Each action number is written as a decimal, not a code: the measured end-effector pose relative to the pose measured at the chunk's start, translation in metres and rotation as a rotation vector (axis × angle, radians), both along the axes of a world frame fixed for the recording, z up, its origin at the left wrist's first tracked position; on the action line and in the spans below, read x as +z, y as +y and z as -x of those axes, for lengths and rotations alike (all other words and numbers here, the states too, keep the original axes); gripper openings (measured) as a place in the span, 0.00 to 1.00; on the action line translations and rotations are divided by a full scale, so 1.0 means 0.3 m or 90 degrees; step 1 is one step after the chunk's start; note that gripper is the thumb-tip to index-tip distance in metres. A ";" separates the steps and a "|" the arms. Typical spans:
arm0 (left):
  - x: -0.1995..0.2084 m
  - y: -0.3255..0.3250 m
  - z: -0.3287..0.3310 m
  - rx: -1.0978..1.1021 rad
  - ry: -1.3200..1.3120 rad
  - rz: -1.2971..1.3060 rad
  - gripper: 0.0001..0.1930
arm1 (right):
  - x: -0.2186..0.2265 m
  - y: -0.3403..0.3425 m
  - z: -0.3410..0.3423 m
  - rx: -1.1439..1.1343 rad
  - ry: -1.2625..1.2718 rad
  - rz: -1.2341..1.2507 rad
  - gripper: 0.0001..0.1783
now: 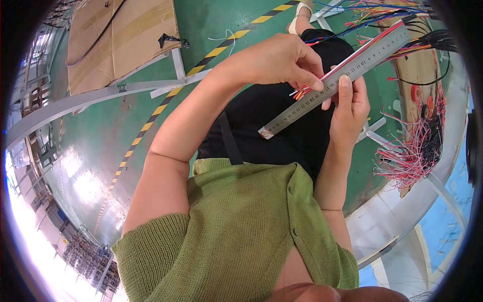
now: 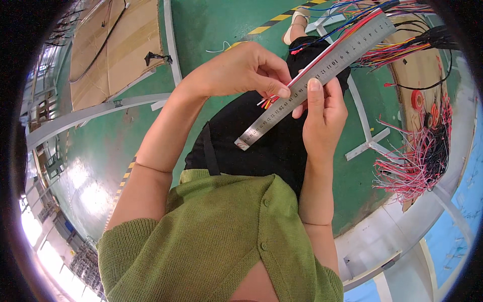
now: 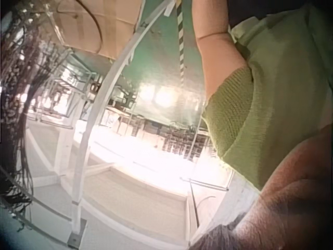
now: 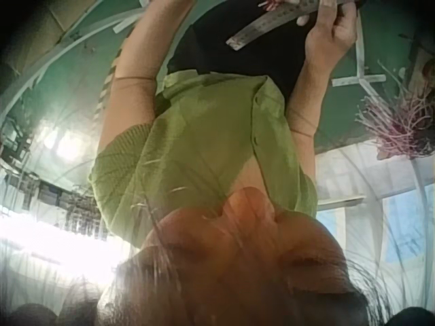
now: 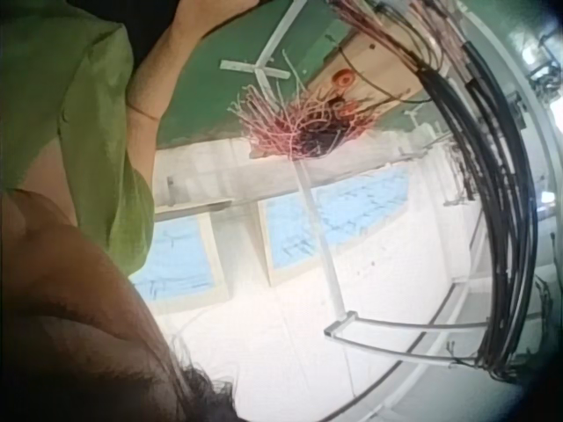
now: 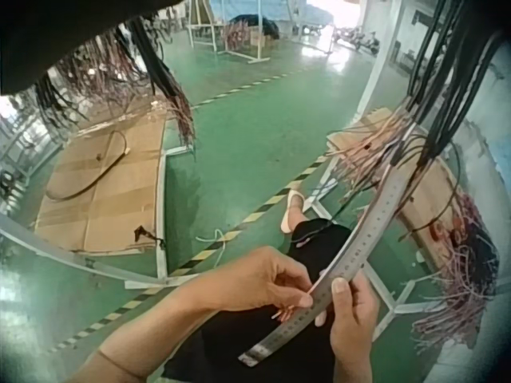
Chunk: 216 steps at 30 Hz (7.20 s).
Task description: Measuring and bundling electrical wires using a ruler and adhesive tape at an assembly station.
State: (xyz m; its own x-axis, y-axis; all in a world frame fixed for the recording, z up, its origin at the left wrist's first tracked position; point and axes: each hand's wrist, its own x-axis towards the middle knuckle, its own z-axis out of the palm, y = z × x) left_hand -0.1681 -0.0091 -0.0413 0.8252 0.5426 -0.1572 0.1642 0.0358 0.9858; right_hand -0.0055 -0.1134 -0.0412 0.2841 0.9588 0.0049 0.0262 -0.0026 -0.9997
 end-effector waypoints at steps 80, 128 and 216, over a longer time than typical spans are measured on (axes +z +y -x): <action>0.696 -0.161 -0.961 -0.060 -0.325 -0.896 0.12 | 0.624 -0.619 -0.943 -0.218 -0.122 0.024 0.18; 1.137 -0.079 -1.210 -0.653 -0.090 -0.986 0.09 | 0.802 -0.516 -1.085 -0.256 -0.895 -0.352 0.24; 1.184 -0.006 -1.135 -0.624 0.126 -0.840 0.13 | 0.864 -0.415 -1.032 -0.231 -0.612 -0.331 0.09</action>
